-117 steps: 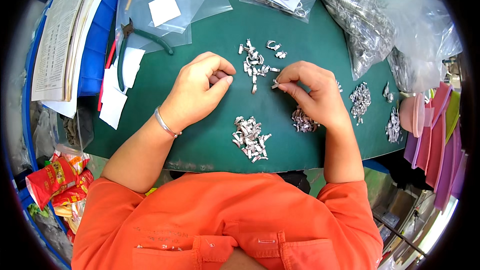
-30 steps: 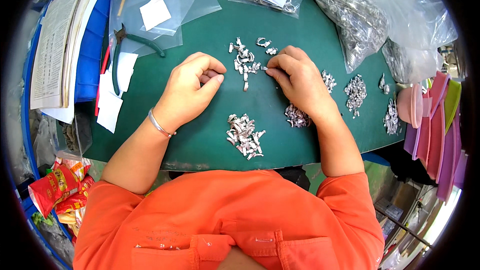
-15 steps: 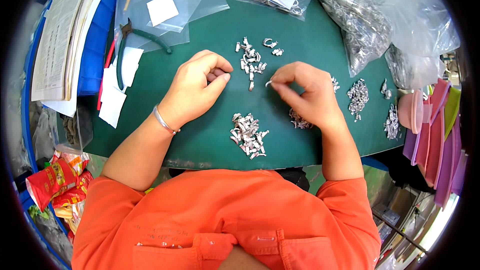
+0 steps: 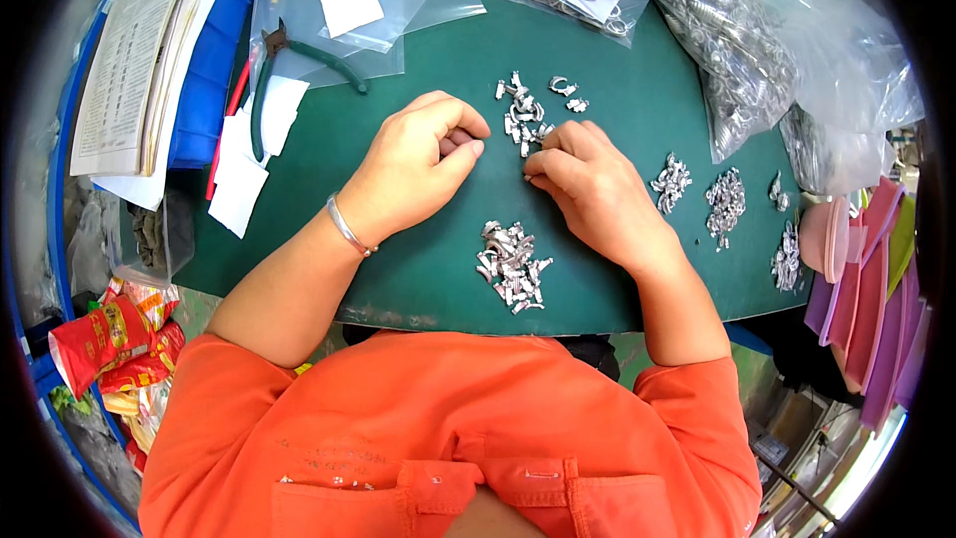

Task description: The person sorts small silver metallic components on a green workbench, separating them into piles. They then transfer the sorted components into a small plastic bag and write on a label with a red pencil before placing the label into the bag.

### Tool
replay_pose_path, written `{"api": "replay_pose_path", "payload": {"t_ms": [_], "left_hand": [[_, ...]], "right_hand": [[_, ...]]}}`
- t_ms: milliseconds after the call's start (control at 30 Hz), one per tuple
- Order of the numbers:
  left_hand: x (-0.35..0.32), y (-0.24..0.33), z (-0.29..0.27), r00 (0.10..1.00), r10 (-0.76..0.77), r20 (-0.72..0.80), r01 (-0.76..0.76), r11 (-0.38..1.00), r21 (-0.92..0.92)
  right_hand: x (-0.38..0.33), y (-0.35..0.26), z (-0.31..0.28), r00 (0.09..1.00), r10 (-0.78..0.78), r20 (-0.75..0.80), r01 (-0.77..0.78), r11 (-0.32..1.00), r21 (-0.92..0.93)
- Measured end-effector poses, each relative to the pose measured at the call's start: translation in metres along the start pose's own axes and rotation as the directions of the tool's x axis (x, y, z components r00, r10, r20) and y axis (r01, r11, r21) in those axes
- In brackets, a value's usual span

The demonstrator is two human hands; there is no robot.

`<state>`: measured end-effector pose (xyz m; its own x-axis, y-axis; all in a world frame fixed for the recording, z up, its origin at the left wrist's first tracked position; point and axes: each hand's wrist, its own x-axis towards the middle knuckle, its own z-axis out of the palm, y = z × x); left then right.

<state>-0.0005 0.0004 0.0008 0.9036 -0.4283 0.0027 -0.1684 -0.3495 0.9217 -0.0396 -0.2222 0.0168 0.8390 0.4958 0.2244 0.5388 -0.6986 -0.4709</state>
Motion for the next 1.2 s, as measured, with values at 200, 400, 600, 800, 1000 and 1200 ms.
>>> {"api": "replay_pose_path", "payload": {"t_ms": [200, 400, 600, 800, 1000, 1200], "left_hand": [[0.001, 0.000, 0.000, 1.000, 0.015, 0.008, -0.015, 1.000, 0.002], [0.000, 0.000, 0.000, 1.000, 0.001, 0.006, -0.002, 1.000, 0.006], [0.001, 0.000, 0.000, 1.000, 0.016, 0.009, -0.017, 1.000, 0.011], [0.001, 0.000, 0.000, 1.000, 0.020, 0.012, -0.020, 1.000, 0.010], [0.001, -0.001, 0.000, 1.000, 0.011, 0.011, -0.011, 1.000, 0.007], [0.001, 0.000, 0.000, 1.000, 0.012, 0.009, -0.012, 1.000, 0.010]], "right_hand": [[-0.006, 0.006, -0.005, 0.997, 0.035, -0.065, -0.019, 0.973, 0.228], [-0.007, -0.005, -0.010, 0.967, 0.243, -0.080, -0.187, 0.885, 0.427], [-0.007, 0.008, -0.012, 1.000, 0.002, -0.005, -0.001, 0.987, 0.160], [-0.008, 0.014, -0.020, 0.982, 0.157, -0.107, -0.140, 0.978, 0.156], [-0.006, 0.009, -0.010, 0.998, 0.060, -0.015, -0.057, 0.986, 0.157], [-0.007, 0.012, -0.008, 0.999, 0.041, 0.021, -0.044, 0.984, 0.174]]}}
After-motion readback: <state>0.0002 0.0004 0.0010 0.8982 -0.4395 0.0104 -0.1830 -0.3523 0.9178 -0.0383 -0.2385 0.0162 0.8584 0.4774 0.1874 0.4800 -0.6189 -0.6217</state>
